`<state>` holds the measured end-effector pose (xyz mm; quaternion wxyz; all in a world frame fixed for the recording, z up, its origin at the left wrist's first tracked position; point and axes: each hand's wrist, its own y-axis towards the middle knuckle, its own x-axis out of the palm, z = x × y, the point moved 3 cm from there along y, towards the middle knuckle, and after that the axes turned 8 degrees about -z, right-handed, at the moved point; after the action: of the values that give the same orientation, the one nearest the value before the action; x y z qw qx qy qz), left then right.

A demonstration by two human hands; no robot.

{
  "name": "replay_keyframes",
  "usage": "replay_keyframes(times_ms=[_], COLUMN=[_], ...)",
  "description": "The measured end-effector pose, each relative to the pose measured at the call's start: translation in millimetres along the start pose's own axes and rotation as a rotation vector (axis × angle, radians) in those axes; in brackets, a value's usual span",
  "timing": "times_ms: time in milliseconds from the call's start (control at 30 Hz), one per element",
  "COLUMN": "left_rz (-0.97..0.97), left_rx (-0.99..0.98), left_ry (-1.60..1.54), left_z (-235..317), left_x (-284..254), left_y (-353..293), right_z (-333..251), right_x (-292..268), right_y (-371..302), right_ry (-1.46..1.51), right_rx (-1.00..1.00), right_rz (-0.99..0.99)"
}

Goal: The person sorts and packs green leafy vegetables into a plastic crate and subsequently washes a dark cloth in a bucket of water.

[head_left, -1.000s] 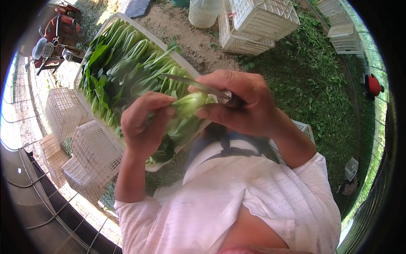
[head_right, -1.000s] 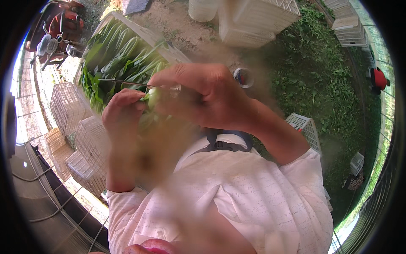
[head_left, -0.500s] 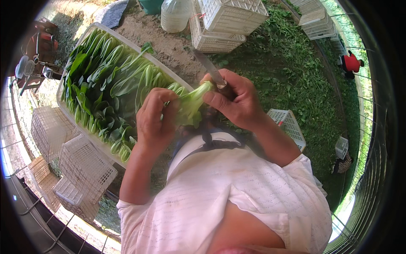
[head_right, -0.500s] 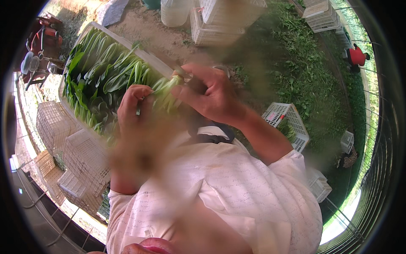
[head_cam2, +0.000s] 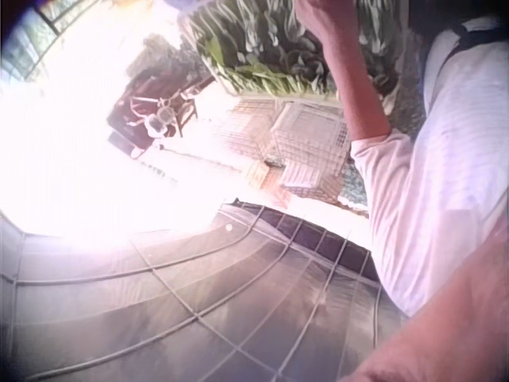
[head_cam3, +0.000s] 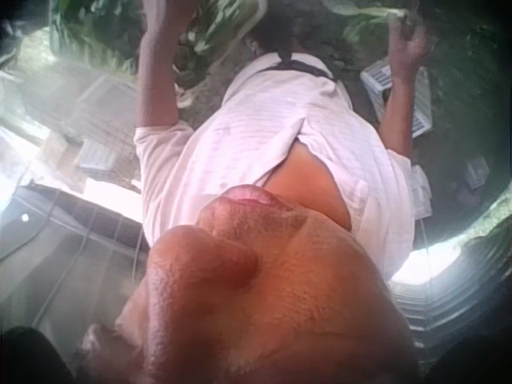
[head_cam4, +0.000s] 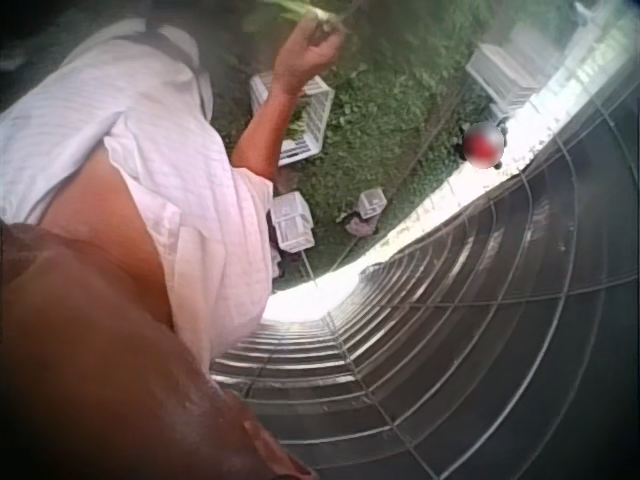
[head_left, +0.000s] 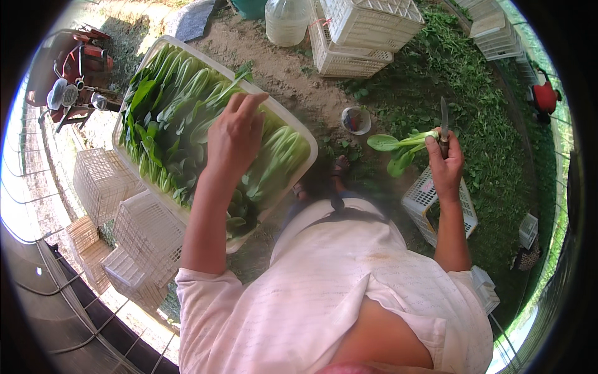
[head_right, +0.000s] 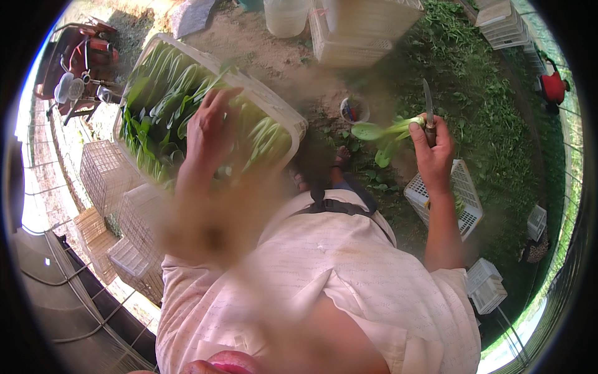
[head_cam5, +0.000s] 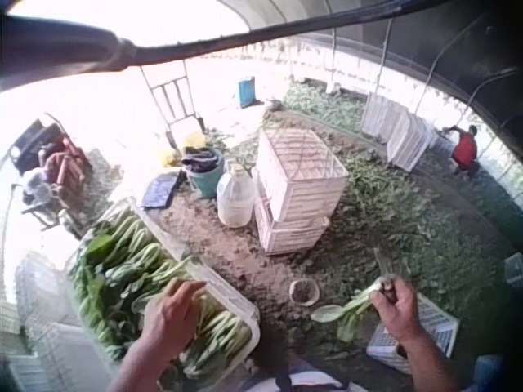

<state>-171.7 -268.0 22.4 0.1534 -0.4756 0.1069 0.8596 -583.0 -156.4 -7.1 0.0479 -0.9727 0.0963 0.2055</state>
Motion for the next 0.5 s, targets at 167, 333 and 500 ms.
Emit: replay_keyframes(times_ms=[167,333,500], left_rz=[0.010,0.028,0.267], left_rx=[-0.170,-0.259,-0.262], left_ry=[0.302,0.301,-0.097], left_z=[-99,-118,-82], left_x=[10,12,-17], left_y=[43,52,55], right_z=[22,16,34], right_x=[16,27,22], right_y=[-19,-24,-28], right_ry=[-0.021,-0.094,-0.094], right_rx=[0.020,0.006,0.048], right_rz=[-0.051,-0.111,-0.127])
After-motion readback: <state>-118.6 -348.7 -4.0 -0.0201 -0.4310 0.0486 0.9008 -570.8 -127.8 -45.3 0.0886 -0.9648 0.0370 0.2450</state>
